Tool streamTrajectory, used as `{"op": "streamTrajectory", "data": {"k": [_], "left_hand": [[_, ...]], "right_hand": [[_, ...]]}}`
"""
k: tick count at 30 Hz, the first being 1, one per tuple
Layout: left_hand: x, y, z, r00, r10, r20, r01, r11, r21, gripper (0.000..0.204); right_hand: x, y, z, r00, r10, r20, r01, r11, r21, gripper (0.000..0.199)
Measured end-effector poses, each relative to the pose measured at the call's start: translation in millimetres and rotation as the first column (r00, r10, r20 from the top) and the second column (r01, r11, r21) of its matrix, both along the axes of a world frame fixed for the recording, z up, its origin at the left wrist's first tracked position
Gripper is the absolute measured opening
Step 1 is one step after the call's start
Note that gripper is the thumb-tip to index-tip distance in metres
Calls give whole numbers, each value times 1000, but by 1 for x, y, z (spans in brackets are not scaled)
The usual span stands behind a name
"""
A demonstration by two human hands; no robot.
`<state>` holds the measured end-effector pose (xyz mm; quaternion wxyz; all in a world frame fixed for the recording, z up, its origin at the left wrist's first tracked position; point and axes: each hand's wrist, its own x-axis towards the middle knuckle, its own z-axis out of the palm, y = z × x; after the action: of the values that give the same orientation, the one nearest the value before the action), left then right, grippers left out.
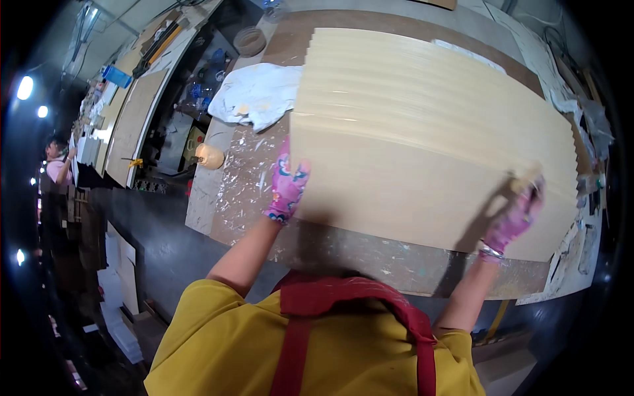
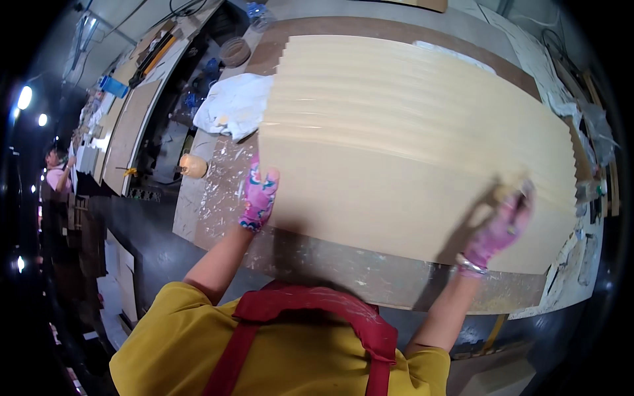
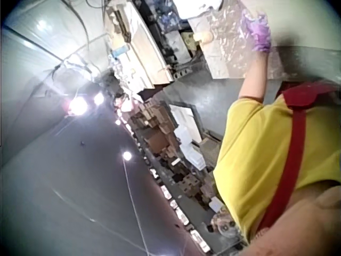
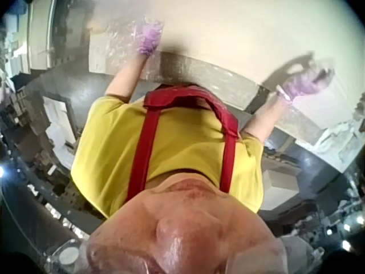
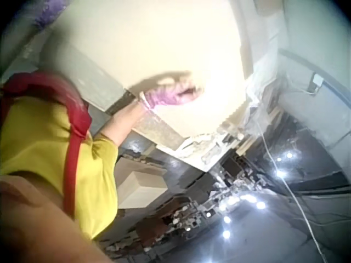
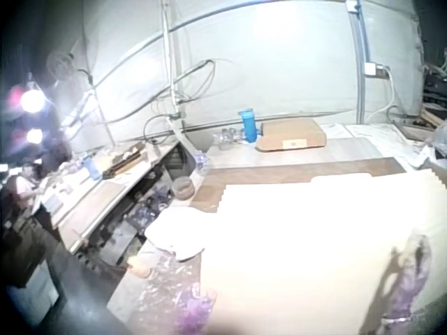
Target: The person wipes a large, light-colored wooden board with a cloth. They dip the cloth into a container of liquid and continue wiping the surface repeatedly. The person also uses a small block to rub the wood surface at one point.
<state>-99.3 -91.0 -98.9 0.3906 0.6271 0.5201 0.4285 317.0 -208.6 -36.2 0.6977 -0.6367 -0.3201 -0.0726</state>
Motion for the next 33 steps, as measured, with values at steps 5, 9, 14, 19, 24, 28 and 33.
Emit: {"op": "streamTrajectory", "data": {"k": [5,9,14,19,24,28,33], "left_hand": [[7,2,-1,991,9,136,-22,995,95,66],[1,9,5,987,8,-163,35,965,261,76],[0,4,3,999,-30,-35,37,979,201,80],[6,7,-16,873,-52,485,91,994,-56,76],[-1,6,-7,992,35,-122,-1,964,267,68],[4,7,-1,990,-43,-135,74,970,233,77],[4,5,-2,995,-43,93,33,993,111,67]], "right_hand": [[-187,88,72,651,603,460,-330,771,-544,43],[-264,132,62,373,767,522,-287,630,-721,44],[-224,129,70,554,657,511,-30,629,-777,40],[-298,134,70,378,755,536,-153,622,-768,43],[-206,112,47,461,514,723,116,773,-623,37],[-53,49,62,709,258,656,371,655,-658,35],[-131,81,43,480,428,766,213,790,-575,43]]}}
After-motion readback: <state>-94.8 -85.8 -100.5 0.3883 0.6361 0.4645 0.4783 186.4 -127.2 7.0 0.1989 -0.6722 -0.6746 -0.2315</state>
